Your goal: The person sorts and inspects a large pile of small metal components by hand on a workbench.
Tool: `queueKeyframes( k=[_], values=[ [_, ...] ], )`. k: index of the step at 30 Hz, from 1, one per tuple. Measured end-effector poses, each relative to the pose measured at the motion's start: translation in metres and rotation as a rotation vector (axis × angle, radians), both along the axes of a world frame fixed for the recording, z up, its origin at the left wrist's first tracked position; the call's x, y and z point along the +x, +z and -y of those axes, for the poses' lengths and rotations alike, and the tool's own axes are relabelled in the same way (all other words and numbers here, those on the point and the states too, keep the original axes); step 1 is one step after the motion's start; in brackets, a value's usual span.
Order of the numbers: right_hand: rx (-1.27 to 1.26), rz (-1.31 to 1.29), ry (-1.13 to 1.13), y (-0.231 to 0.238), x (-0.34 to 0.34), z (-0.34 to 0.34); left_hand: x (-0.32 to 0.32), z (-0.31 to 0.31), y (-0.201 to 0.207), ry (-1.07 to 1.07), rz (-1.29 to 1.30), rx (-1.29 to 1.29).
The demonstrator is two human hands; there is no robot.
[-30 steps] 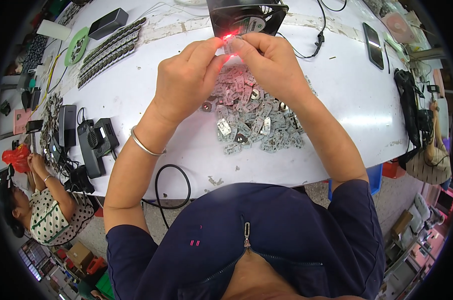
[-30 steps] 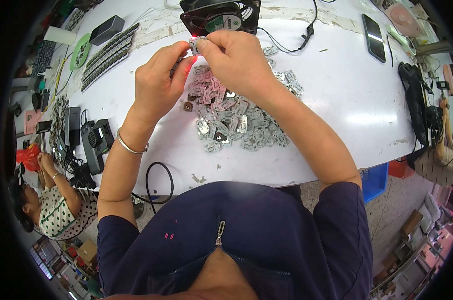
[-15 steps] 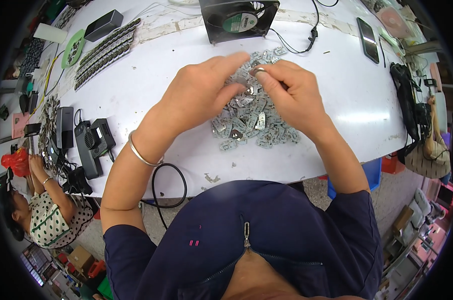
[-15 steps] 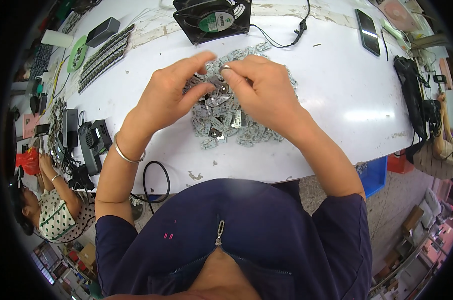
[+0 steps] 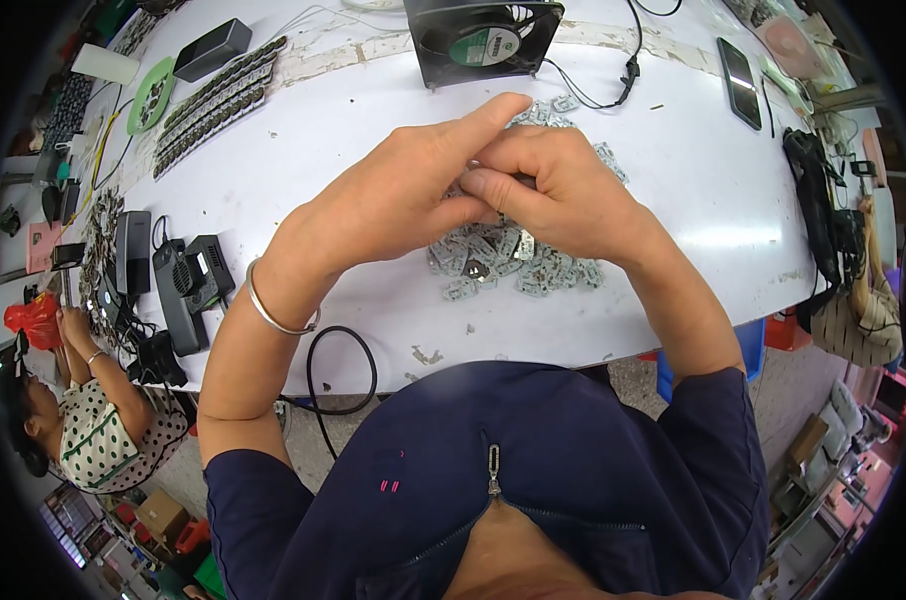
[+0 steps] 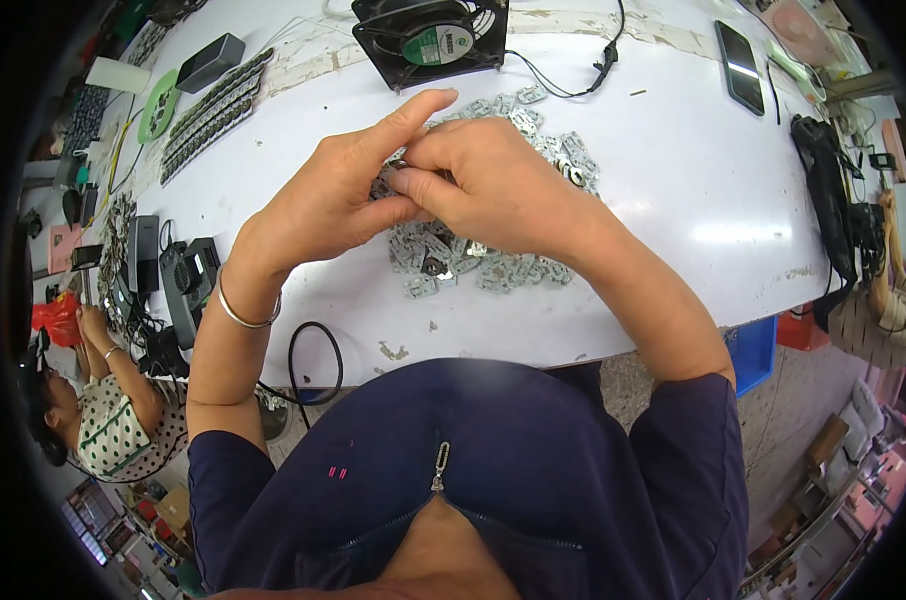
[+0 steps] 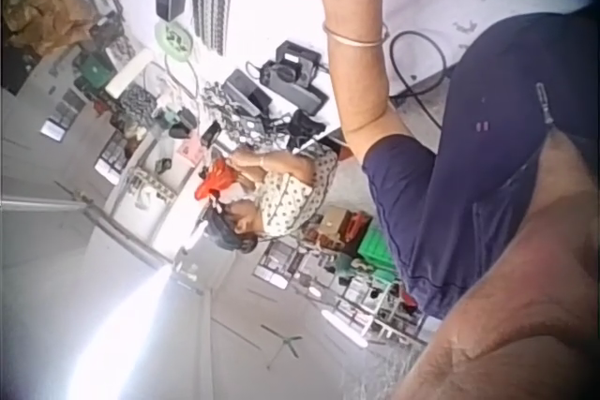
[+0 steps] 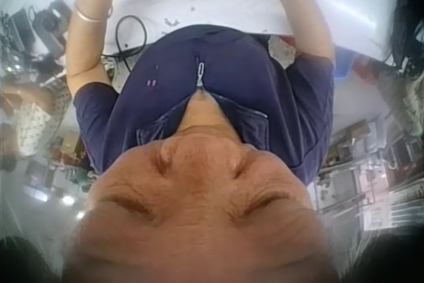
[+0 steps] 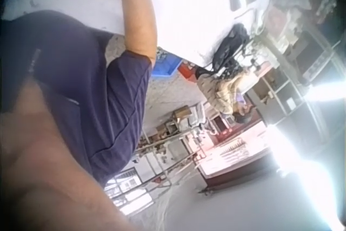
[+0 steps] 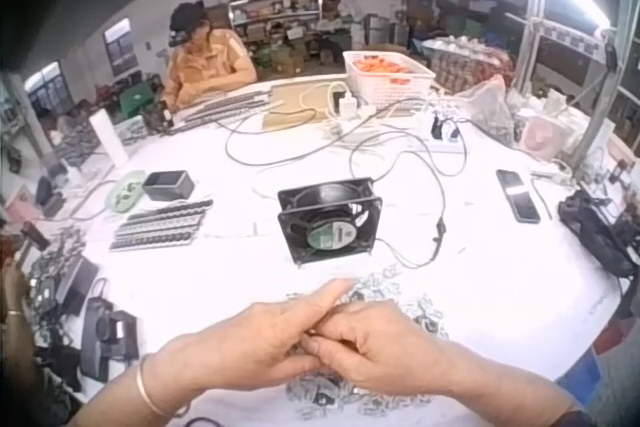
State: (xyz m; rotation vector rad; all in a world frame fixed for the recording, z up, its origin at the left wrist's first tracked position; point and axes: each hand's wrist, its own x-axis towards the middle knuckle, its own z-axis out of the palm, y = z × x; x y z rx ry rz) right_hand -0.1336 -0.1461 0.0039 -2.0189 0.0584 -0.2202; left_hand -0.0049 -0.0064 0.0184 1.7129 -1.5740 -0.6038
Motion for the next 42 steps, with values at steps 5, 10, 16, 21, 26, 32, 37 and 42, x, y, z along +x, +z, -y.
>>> queueKeyframes(
  k=[5, 10, 16, 21, 26, 32, 37, 42],
  values=[
    [-0.063, 0.003, -0.106, 0.010, 0.003, 0.012, 0.015, -0.003, 0.009, 0.071, 0.114, -0.011],
    [0.003, 0.105, -0.044, 0.004, 0.004, 0.016, 0.027, -0.006, 0.006, 0.020, -0.450, 0.325],
    [0.353, 0.016, 0.091, 0.003, 0.004, 0.018, 0.034, -0.011, 0.008, -0.157, -0.537, 0.268],
    [0.156, -0.098, -0.156, -0.003, 0.014, 0.025, 0.024, -0.005, -0.001, 0.275, 0.019, -0.075],
    [0.059, -0.057, -0.152, -0.007, 0.015, 0.020, 0.017, -0.005, -0.015, 0.238, 0.385, -0.256],
    [0.100, -0.075, -0.191, -0.009, 0.024, 0.012, 0.027, -0.002, -0.027, 0.218, 0.554, -0.406],
    [0.011, -0.061, -0.234, -0.009, 0.040, 0.012, 0.040, 0.001, -0.036, 0.284, 0.590, -0.474],
    [0.064, 0.021, -0.317, -0.018, 0.050, 0.015, 0.033, 0.001, -0.039, 0.452, 0.415, -0.441]
  ],
)
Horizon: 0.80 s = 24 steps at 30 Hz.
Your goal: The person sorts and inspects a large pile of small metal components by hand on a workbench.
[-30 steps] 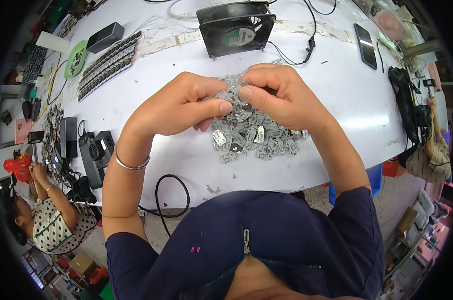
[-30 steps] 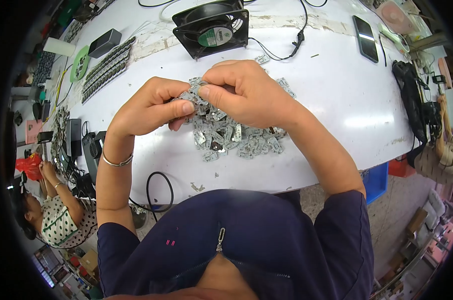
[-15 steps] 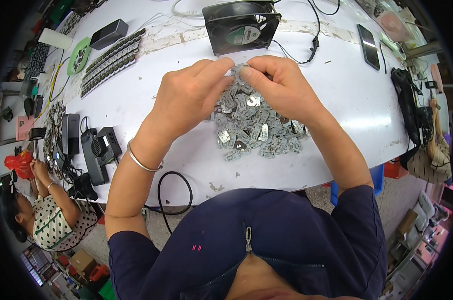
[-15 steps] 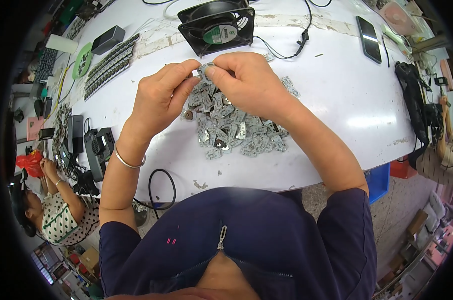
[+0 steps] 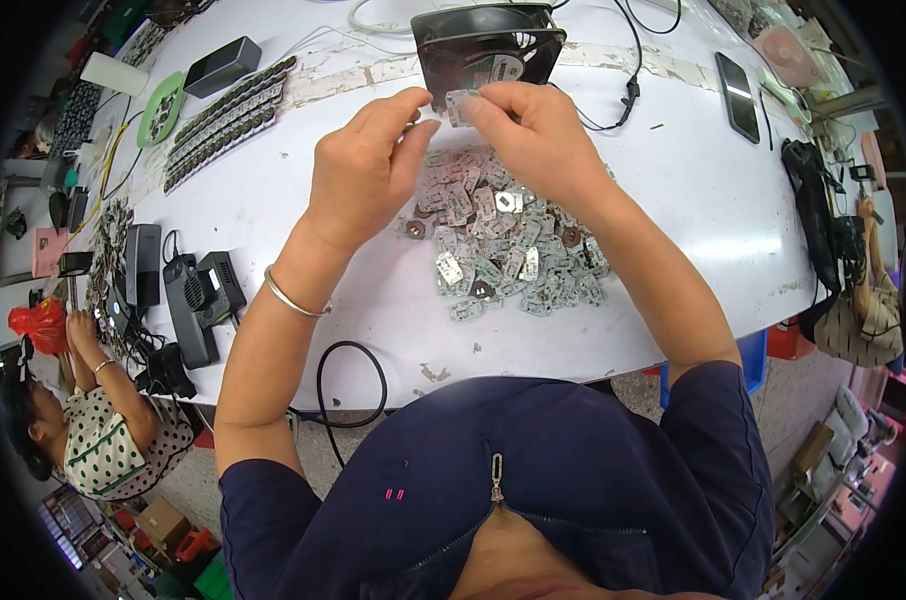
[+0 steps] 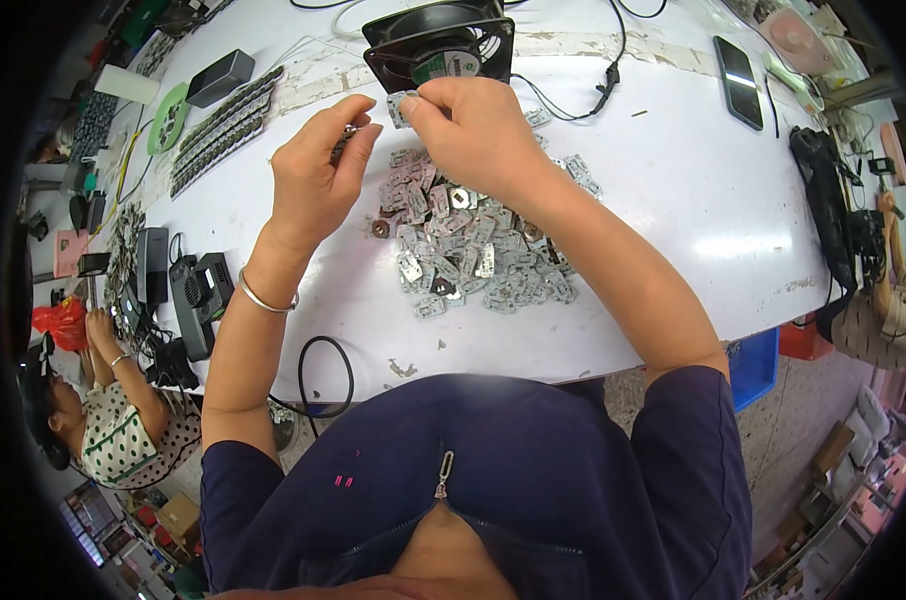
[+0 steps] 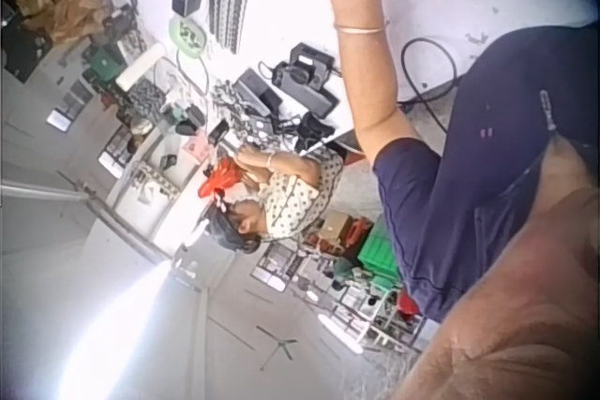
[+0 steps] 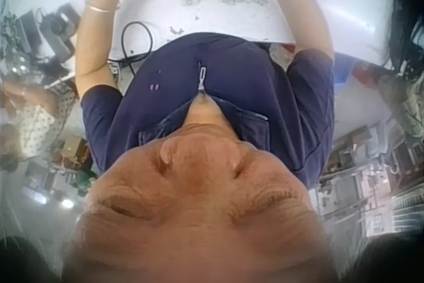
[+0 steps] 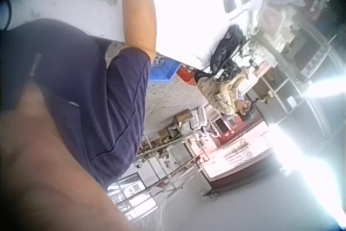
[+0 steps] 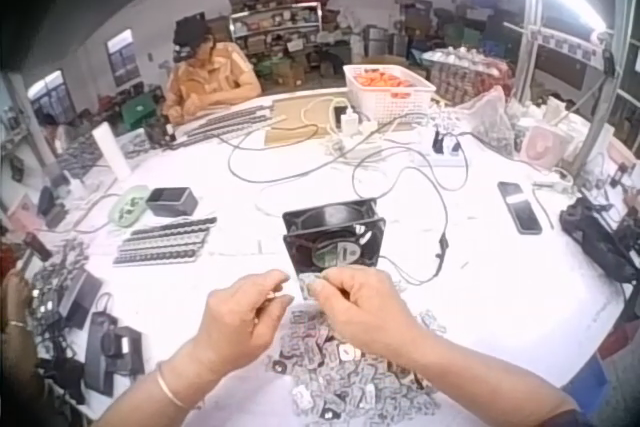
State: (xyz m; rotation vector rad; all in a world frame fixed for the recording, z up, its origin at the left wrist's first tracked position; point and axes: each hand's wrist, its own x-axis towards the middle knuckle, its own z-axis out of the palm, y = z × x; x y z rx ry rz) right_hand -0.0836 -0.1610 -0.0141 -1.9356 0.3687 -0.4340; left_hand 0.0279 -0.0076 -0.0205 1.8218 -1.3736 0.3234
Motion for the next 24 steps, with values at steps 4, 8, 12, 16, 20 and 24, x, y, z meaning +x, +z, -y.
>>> queueKeyframes(
  k=[4, 8, 12, 16, 20, 24],
  values=[
    [0.069, -0.007, 0.005, 0.002, -0.003, -0.004, -0.005, 0.001, -0.003, -0.042, -0.003, -0.024],
    [0.109, -0.046, -0.030, -0.002, -0.015, -0.004, -0.017, 0.000, 0.000, -0.061, 0.052, 0.016],
    [-0.064, -0.115, 0.063, 0.008, -0.043, -0.003, -0.029, -0.001, 0.008, -0.168, -0.186, 0.135],
    [-0.281, -0.014, 0.155, 0.003, -0.070, 0.001, -0.036, 0.000, 0.015, -0.332, -0.116, 0.343],
    [-0.182, -0.025, 0.047, 0.018, -0.075, -0.002, -0.036, 0.004, 0.024, -0.326, -0.279, 0.360],
    [-0.181, 0.064, 0.209, 0.015, -0.062, -0.010, -0.036, 0.007, 0.034, -0.398, -0.434, 0.374]
  ],
)
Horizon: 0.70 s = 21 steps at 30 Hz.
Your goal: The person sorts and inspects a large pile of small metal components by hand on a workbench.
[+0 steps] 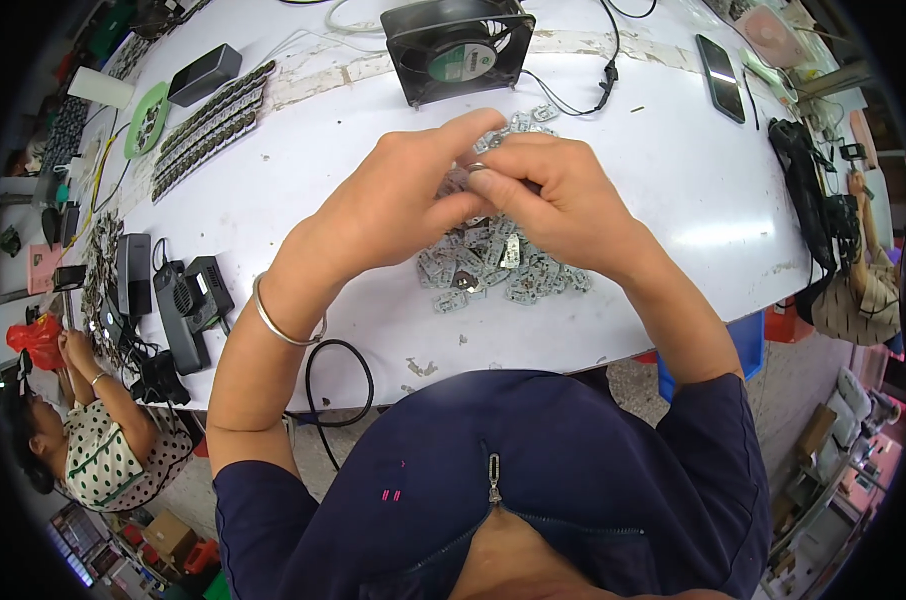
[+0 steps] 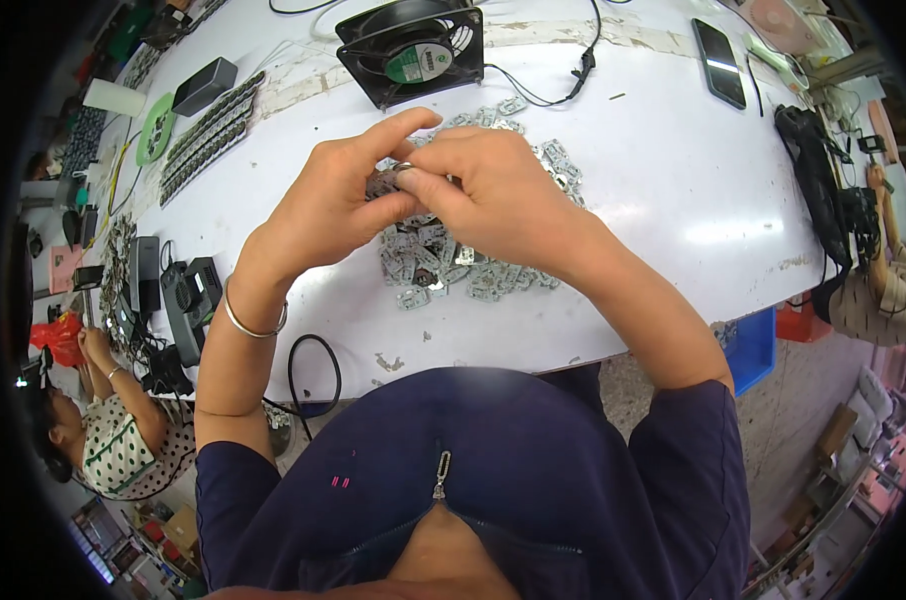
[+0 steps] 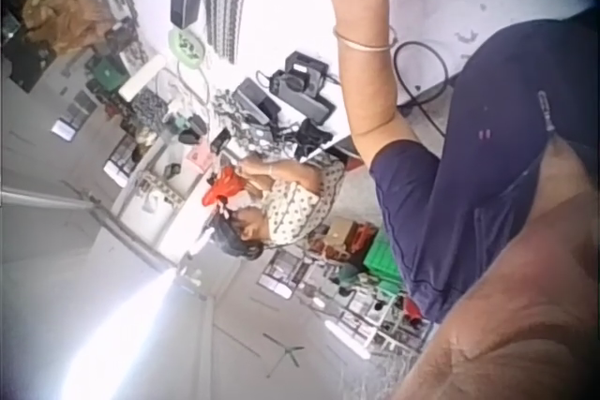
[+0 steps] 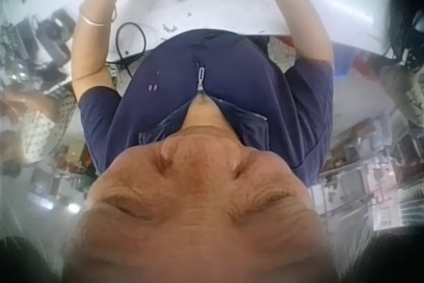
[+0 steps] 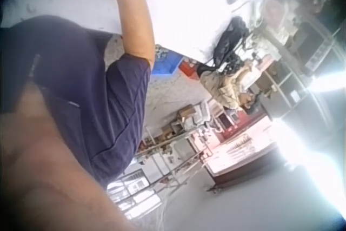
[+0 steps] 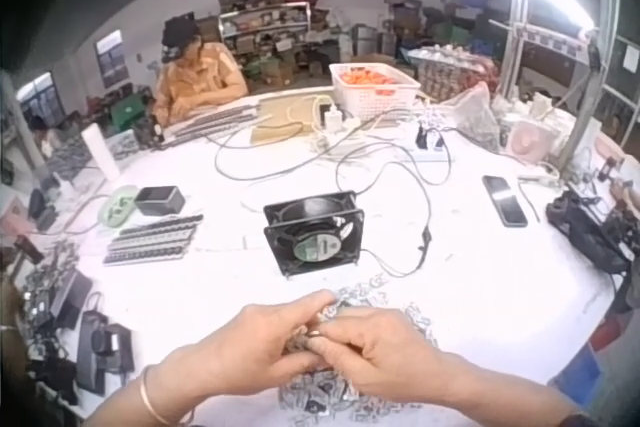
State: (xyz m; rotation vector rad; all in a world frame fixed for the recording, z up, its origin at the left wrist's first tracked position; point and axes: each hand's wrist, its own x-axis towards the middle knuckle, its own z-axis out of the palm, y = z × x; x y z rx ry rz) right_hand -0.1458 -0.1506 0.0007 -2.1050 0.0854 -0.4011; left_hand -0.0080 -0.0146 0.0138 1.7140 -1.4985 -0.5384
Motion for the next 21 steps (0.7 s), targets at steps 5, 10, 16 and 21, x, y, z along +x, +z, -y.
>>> queueKeyframes(
  k=[5, 10, 16, 21],
  values=[
    [0.005, -0.028, 0.066, 0.001, 0.011, 0.001, 0.005, -0.003, 0.009, -0.009, -0.037, 0.170],
    [-0.141, 0.012, 0.153, 0.010, 0.020, 0.009, 0.013, -0.010, 0.011, 0.017, -0.071, 0.171],
    [0.035, -0.057, 0.036, 0.009, 0.021, 0.018, 0.030, -0.013, 0.017, 0.015, -0.359, 0.389],
    [0.378, -0.132, 0.171, 0.003, 0.021, 0.017, 0.042, -0.019, 0.012, -0.201, -0.566, 0.343]
  ],
)
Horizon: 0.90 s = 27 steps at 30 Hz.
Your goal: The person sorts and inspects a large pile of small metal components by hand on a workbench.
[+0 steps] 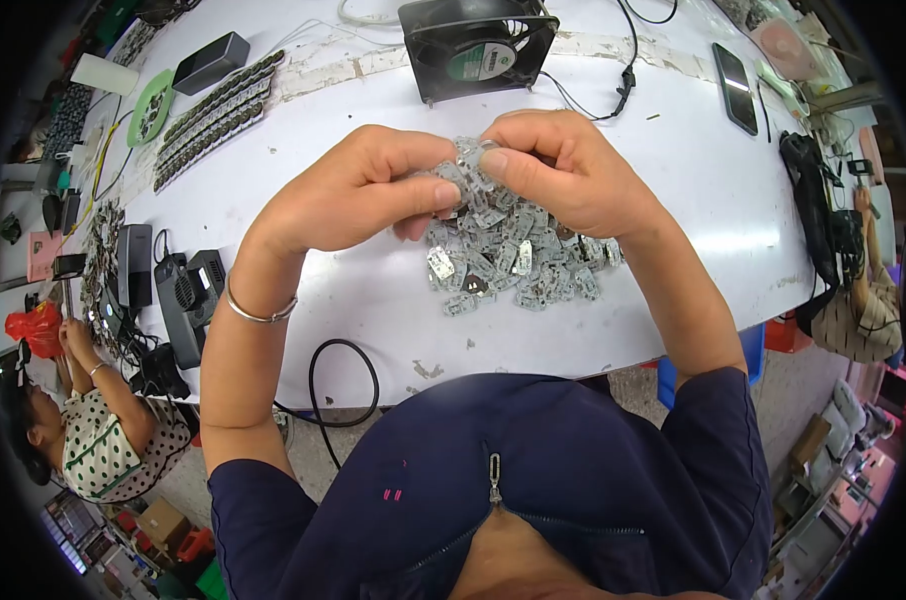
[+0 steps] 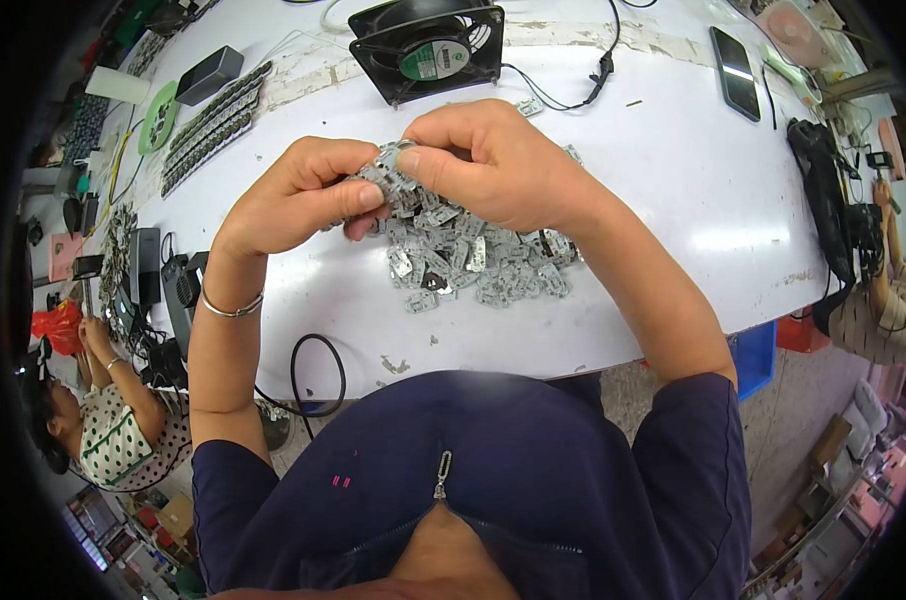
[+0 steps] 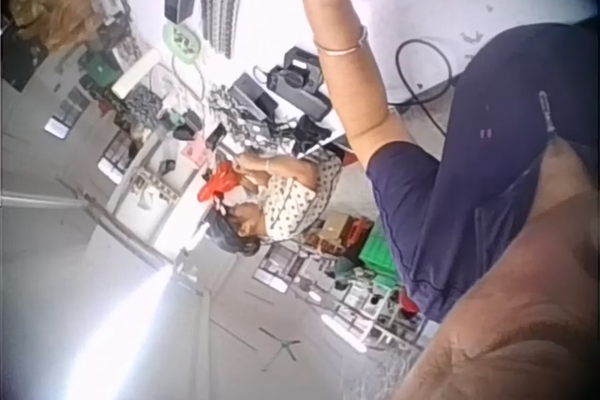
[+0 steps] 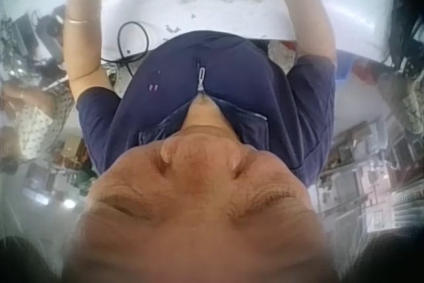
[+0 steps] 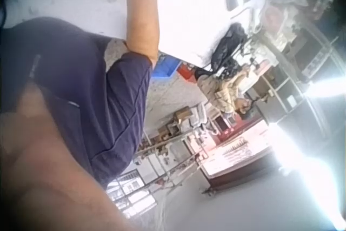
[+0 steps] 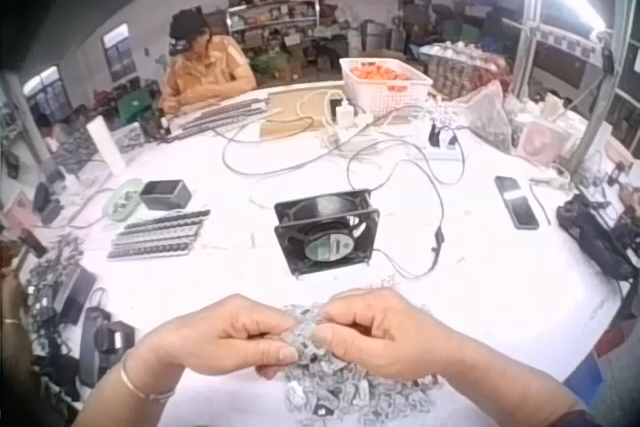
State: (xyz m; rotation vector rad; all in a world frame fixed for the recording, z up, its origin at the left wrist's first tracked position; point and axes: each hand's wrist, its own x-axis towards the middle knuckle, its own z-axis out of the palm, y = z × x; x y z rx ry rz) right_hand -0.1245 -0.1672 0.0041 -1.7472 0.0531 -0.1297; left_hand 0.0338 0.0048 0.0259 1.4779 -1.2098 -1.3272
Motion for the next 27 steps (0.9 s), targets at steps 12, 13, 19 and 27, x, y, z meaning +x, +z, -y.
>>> queueKeyframes(
  k=[12, 13, 19, 27],
  values=[
    [0.094, -0.028, 0.149, -0.010, 0.009, 0.000, 0.015, -0.004, -0.020, -0.094, -0.069, -0.077],
    [0.030, 0.050, 0.057, -0.012, 0.010, -0.002, 0.012, -0.004, -0.020, -0.094, -0.069, -0.077],
    [-0.170, -0.068, -0.204, -0.014, 0.015, 0.001, -0.015, 0.006, -0.023, 0.414, 0.833, -0.457],
    [-0.180, -0.056, -0.247, -0.016, 0.016, -0.001, -0.009, 0.014, -0.043, 0.379, 1.152, -0.730]
  ],
)
